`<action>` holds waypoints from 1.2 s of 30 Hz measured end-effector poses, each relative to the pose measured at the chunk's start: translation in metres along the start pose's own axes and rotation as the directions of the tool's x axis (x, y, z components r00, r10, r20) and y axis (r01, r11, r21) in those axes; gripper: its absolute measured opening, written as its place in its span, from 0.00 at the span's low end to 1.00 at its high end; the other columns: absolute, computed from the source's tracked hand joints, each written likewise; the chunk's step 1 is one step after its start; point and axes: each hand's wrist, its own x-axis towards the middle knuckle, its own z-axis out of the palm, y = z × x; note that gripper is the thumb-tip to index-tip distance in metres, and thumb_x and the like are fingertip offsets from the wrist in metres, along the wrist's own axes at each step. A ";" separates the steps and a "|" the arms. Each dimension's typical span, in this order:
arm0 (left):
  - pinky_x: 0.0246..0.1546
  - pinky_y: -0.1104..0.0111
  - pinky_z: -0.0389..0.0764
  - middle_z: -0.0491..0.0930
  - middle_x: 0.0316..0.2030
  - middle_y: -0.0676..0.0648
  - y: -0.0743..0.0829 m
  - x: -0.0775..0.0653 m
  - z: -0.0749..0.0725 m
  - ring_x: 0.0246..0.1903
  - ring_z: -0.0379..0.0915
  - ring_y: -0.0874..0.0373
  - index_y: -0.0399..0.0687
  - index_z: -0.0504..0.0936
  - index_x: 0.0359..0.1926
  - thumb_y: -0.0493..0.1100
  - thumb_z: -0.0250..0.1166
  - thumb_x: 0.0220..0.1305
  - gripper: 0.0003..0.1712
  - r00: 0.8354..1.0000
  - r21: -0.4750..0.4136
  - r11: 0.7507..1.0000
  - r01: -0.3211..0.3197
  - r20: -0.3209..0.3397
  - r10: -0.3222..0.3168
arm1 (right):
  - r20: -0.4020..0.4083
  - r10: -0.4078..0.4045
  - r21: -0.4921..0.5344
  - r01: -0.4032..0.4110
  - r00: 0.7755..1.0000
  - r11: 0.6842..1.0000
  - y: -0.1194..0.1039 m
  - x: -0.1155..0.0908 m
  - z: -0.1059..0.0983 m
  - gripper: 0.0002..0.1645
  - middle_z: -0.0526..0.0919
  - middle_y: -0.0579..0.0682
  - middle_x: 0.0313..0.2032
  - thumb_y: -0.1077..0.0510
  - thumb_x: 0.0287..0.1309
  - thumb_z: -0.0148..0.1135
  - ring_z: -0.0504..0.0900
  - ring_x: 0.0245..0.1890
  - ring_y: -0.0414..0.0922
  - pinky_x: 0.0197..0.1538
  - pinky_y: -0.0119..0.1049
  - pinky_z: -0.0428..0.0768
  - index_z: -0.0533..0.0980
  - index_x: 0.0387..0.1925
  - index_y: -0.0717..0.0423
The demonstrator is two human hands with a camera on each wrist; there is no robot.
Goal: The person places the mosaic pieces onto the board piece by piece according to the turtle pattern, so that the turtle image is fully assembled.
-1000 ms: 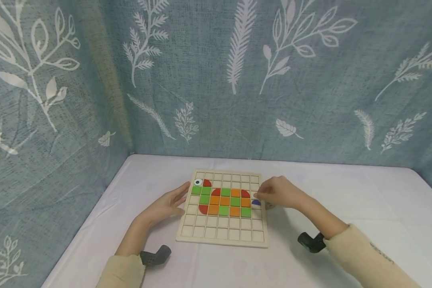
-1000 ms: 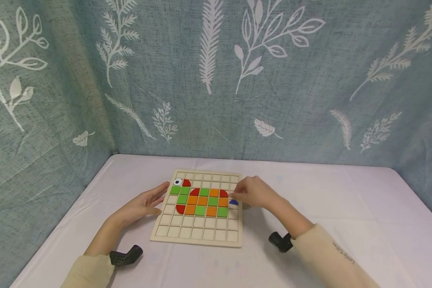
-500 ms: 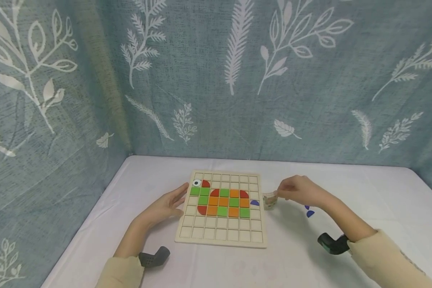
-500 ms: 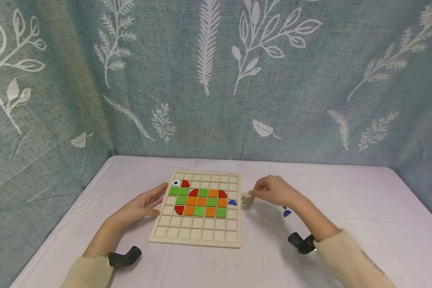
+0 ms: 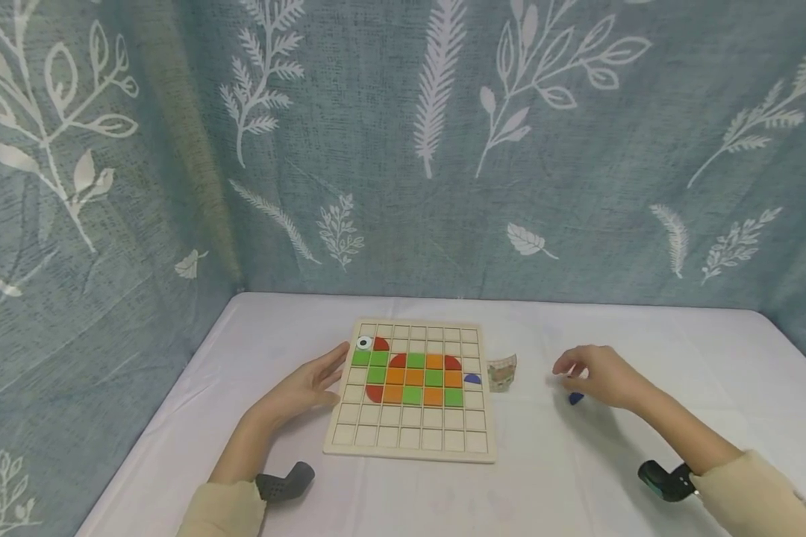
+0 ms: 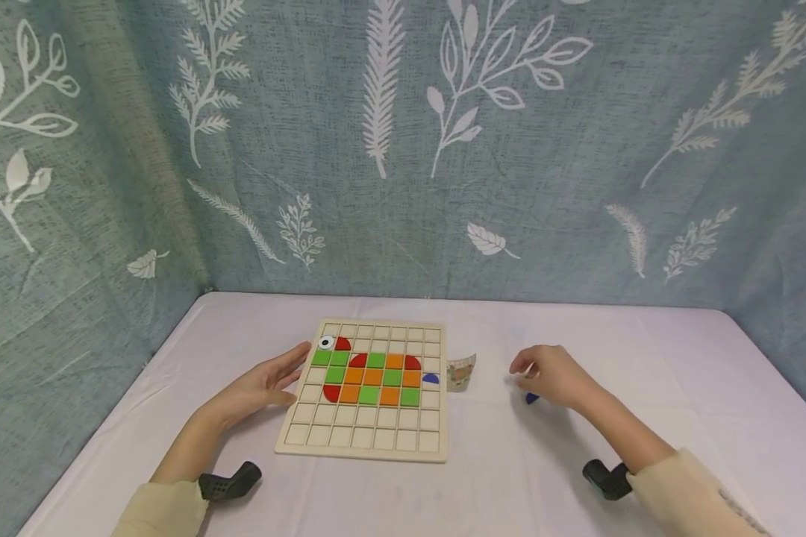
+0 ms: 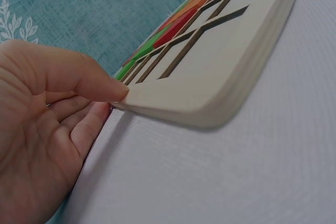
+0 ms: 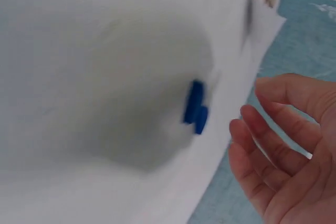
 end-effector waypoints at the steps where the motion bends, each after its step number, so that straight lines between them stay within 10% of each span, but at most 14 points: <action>1: 0.65 0.57 0.55 0.38 0.71 0.36 0.000 0.000 0.000 0.68 0.41 0.39 0.35 0.40 0.71 0.24 0.59 0.46 0.53 1.000 0.004 1.000 0.001 -0.002 -0.001 | 0.001 0.002 -0.006 -0.002 1.000 1.000 0.002 -0.001 0.001 0.09 0.82 0.47 0.32 0.64 0.48 0.64 0.77 0.30 0.41 0.28 0.30 0.75 0.80 0.35 0.60; 13: 0.65 0.57 0.55 0.38 0.71 0.36 0.002 -0.001 0.002 0.68 0.42 0.40 0.35 0.41 0.71 0.24 0.59 0.46 0.52 1.000 0.005 1.000 0.006 -0.006 -0.006 | -0.001 0.013 -0.053 -0.013 1.000 0.999 0.009 -0.013 0.010 0.08 0.80 0.43 0.29 0.66 0.42 0.65 0.75 0.31 0.41 0.32 0.34 0.77 0.80 0.30 0.56; 26: 0.66 0.55 0.54 0.37 0.71 0.36 0.002 -0.001 0.000 0.68 0.42 0.39 0.35 0.40 0.71 0.25 0.59 0.46 0.53 1.000 -0.006 1.000 -0.001 -0.006 0.001 | -0.100 -0.181 -0.030 0.179 0.978 0.983 0.025 -0.018 0.022 0.08 0.80 0.43 0.26 0.69 0.40 0.66 0.76 0.26 0.37 0.26 0.28 0.76 0.80 0.26 0.57; 36: 0.66 0.55 0.54 0.37 0.71 0.37 -0.001 0.000 -0.001 0.68 0.42 0.39 0.35 0.41 0.71 0.24 0.59 0.46 0.52 1.000 -0.017 1.000 -0.002 -0.001 0.002 | -0.066 -0.050 -0.065 0.045 0.997 0.997 0.017 -0.021 0.021 0.09 0.80 0.44 0.27 0.66 0.42 0.68 0.78 0.28 0.40 0.29 0.29 0.79 0.81 0.31 0.61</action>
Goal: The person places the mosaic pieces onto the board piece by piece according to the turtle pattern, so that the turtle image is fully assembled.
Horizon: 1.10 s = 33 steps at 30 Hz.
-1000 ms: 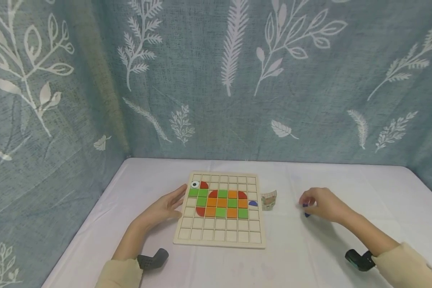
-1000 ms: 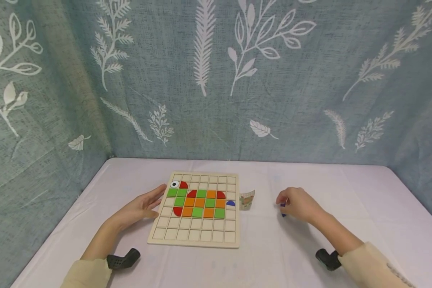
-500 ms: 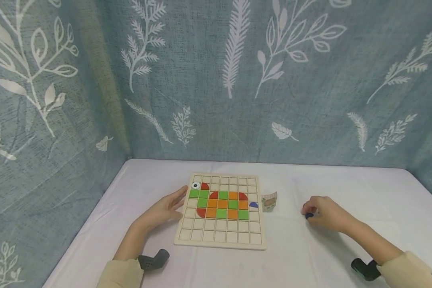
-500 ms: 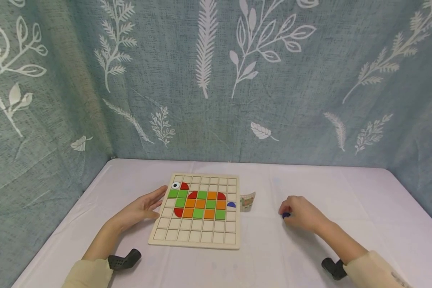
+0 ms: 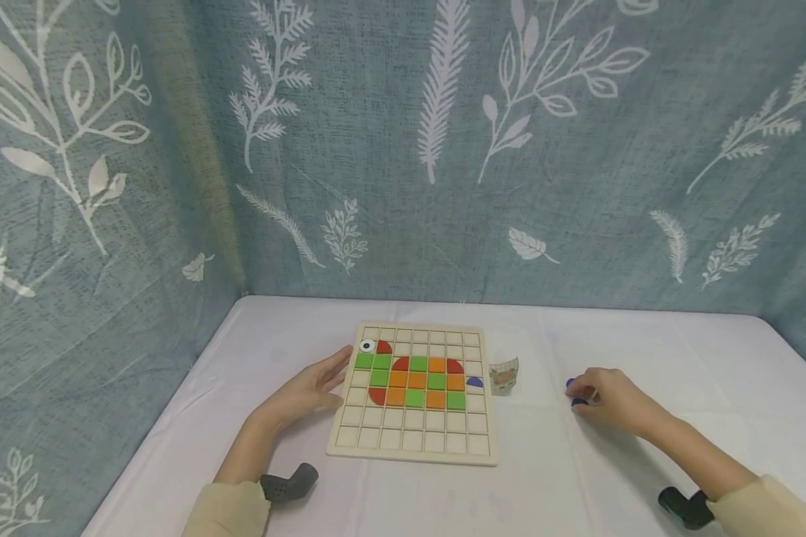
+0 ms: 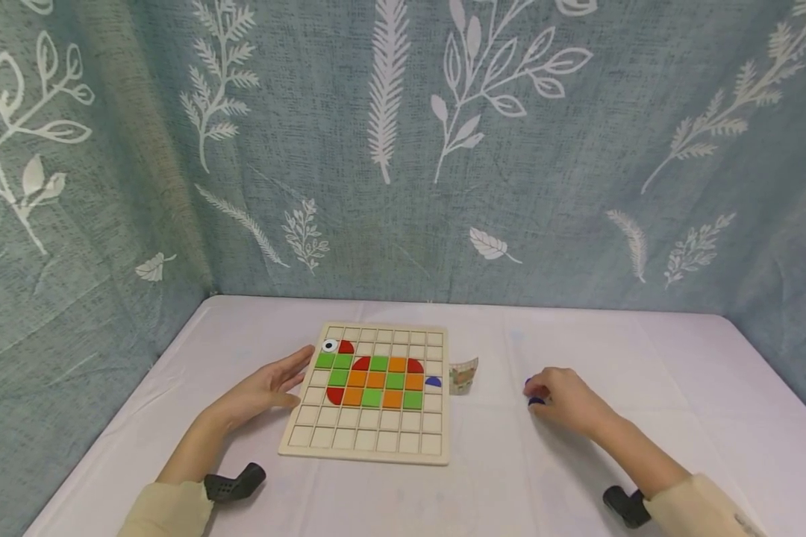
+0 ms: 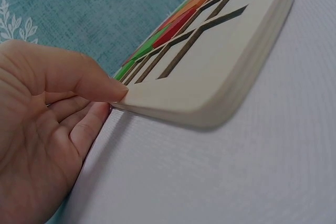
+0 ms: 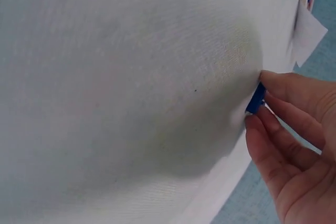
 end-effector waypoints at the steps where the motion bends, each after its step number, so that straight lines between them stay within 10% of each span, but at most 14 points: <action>1: 0.66 0.55 0.54 0.38 0.71 0.37 0.000 0.000 0.000 0.68 0.42 0.39 0.35 0.41 0.71 0.25 0.59 0.46 0.52 1.000 0.004 1.000 0.003 -0.004 -0.003 | 0.001 0.014 0.000 -0.014 1.000 1.000 0.000 -0.001 0.001 0.09 0.79 0.44 0.28 0.65 0.43 0.68 0.78 0.28 0.40 0.29 0.29 0.79 0.81 0.32 0.61; 19: 0.67 0.54 0.53 0.40 0.71 0.37 0.001 -0.002 0.002 0.68 0.43 0.40 0.35 0.42 0.71 0.25 0.58 0.47 0.51 1.000 0.030 1.000 0.001 -0.016 -0.001 | -0.045 0.010 0.023 -0.009 0.999 1.000 -0.004 0.001 0.002 0.06 0.80 0.42 0.26 0.66 0.44 0.67 0.72 0.25 0.32 0.26 0.26 0.75 0.82 0.29 0.57; 33: 0.67 0.54 0.52 0.40 0.71 0.37 0.002 -0.002 0.001 0.68 0.43 0.39 0.35 0.42 0.71 0.25 0.58 0.46 0.52 1.000 0.025 1.000 0.004 -0.015 -0.004 | 0.030 -0.037 0.149 0.032 0.999 0.988 -0.050 0.026 0.007 0.06 0.80 0.43 0.26 0.67 0.45 0.65 0.71 0.24 0.33 0.26 0.26 0.76 0.81 0.29 0.59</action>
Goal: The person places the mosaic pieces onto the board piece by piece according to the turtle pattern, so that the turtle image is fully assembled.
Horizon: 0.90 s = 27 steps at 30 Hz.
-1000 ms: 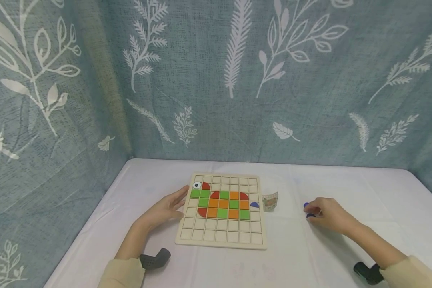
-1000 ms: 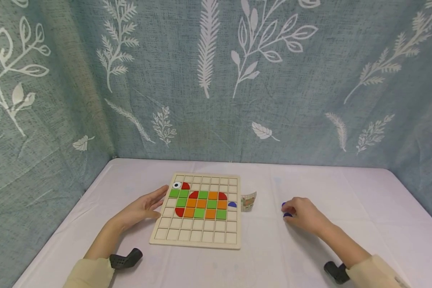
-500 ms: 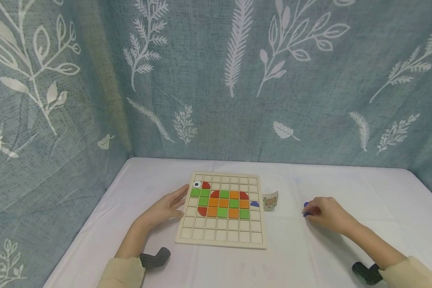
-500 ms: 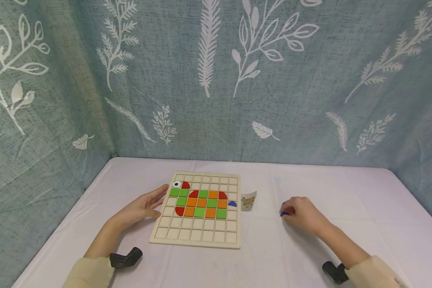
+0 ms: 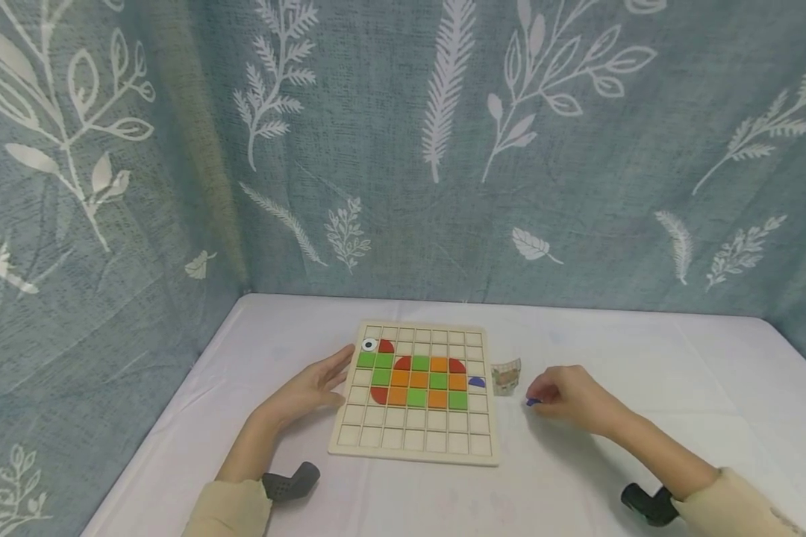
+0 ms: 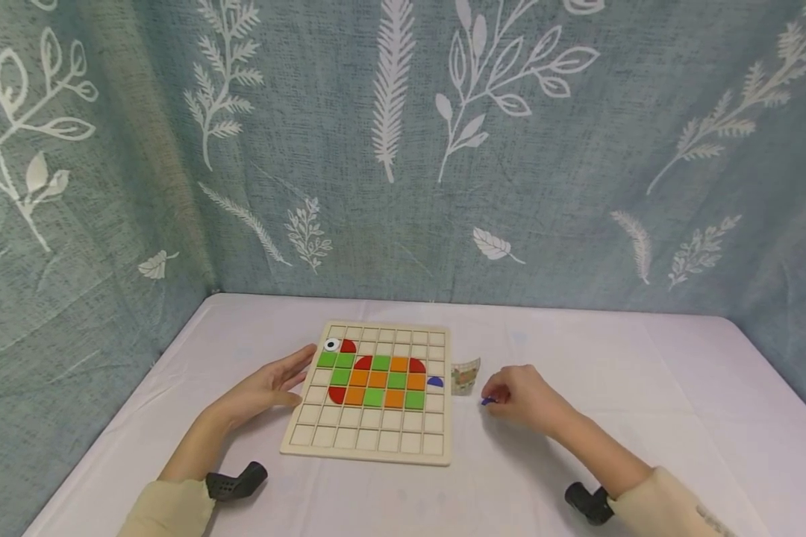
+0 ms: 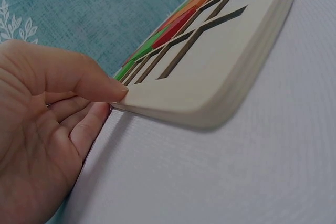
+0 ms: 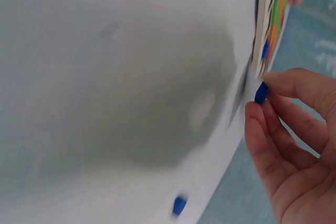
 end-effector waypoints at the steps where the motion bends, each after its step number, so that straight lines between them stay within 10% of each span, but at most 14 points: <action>1: 0.67 0.54 0.52 0.40 0.71 0.37 0.000 0.000 0.000 0.68 0.42 0.40 0.35 0.42 0.71 0.25 0.58 0.46 0.51 1.000 0.000 1.000 0.000 0.002 0.000 | 0.010 -0.010 0.008 0.010 1.000 1.000 -0.005 0.002 0.003 0.06 0.80 0.43 0.26 0.67 0.45 0.65 0.71 0.24 0.32 0.26 0.25 0.75 0.81 0.29 0.59; 16: 0.67 0.54 0.53 0.40 0.71 0.36 0.000 -0.001 0.001 0.68 0.44 0.39 0.35 0.43 0.71 0.25 0.59 0.46 0.51 1.000 0.034 0.999 0.016 -0.020 -0.015 | 0.072 -0.186 0.062 0.182 0.980 0.981 -0.081 0.051 0.058 0.06 0.83 0.44 0.26 0.63 0.46 0.68 0.73 0.24 0.33 0.28 0.22 0.75 0.83 0.30 0.58; 27: 0.66 0.53 0.54 0.39 0.71 0.36 0.000 0.001 0.000 0.68 0.43 0.38 0.35 0.42 0.71 0.25 0.58 0.47 0.51 1.000 0.014 1.000 -0.006 0.006 0.005 | 0.093 -0.158 0.084 0.150 0.983 0.985 -0.111 0.079 0.084 0.07 0.82 0.40 0.27 0.59 0.49 0.66 0.72 0.26 0.33 0.31 0.20 0.75 0.83 0.34 0.55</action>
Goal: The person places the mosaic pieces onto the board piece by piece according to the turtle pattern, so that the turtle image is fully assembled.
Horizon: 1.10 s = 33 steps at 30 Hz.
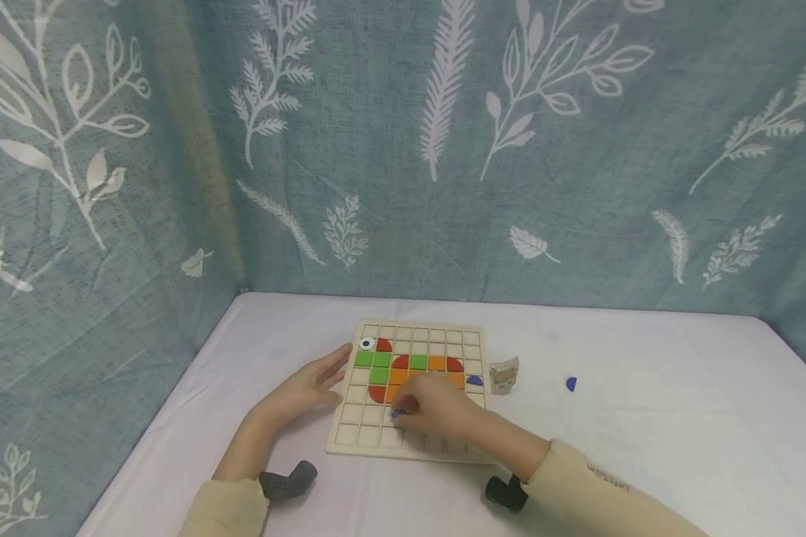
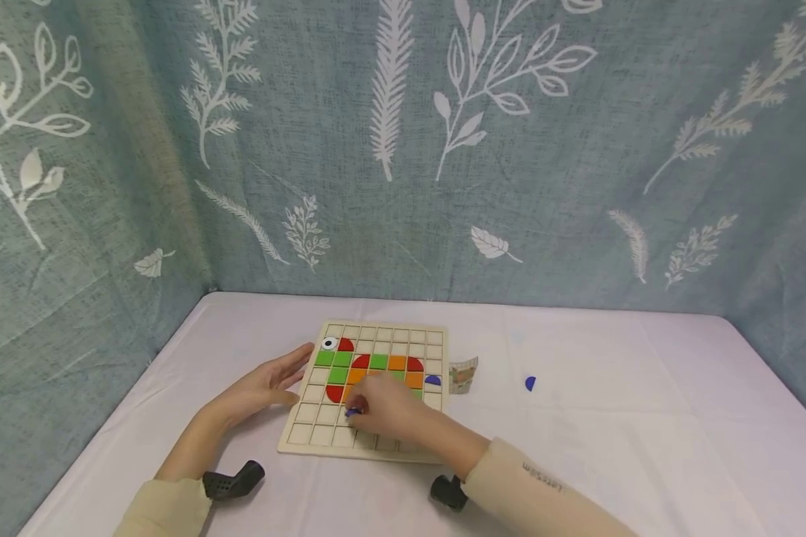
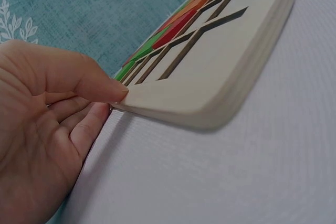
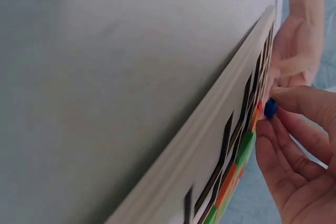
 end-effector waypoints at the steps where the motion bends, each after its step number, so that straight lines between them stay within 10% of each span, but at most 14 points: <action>1: 0.66 0.53 0.54 0.39 0.71 0.36 0.000 0.000 0.000 0.68 0.43 0.38 0.36 0.42 0.71 0.25 0.58 0.47 0.51 1.000 0.002 1.000 -0.002 0.002 0.002 | 0.006 -0.002 -0.001 0.002 1.000 1.000 -0.001 0.002 0.001 0.08 0.82 0.40 0.27 0.59 0.50 0.66 0.72 0.25 0.33 0.30 0.20 0.75 0.83 0.34 0.55; 33: 0.66 0.54 0.55 0.41 0.71 0.37 -0.004 0.002 -0.001 0.68 0.44 0.39 0.35 0.42 0.71 0.25 0.59 0.46 0.52 1.000 -0.001 1.000 0.005 -0.008 -0.005 | 0.120 0.006 0.014 -0.008 0.993 1.000 -0.006 0.006 0.004 0.20 0.83 0.41 0.30 0.58 0.40 0.73 0.74 0.27 0.34 0.32 0.21 0.76 0.82 0.40 0.55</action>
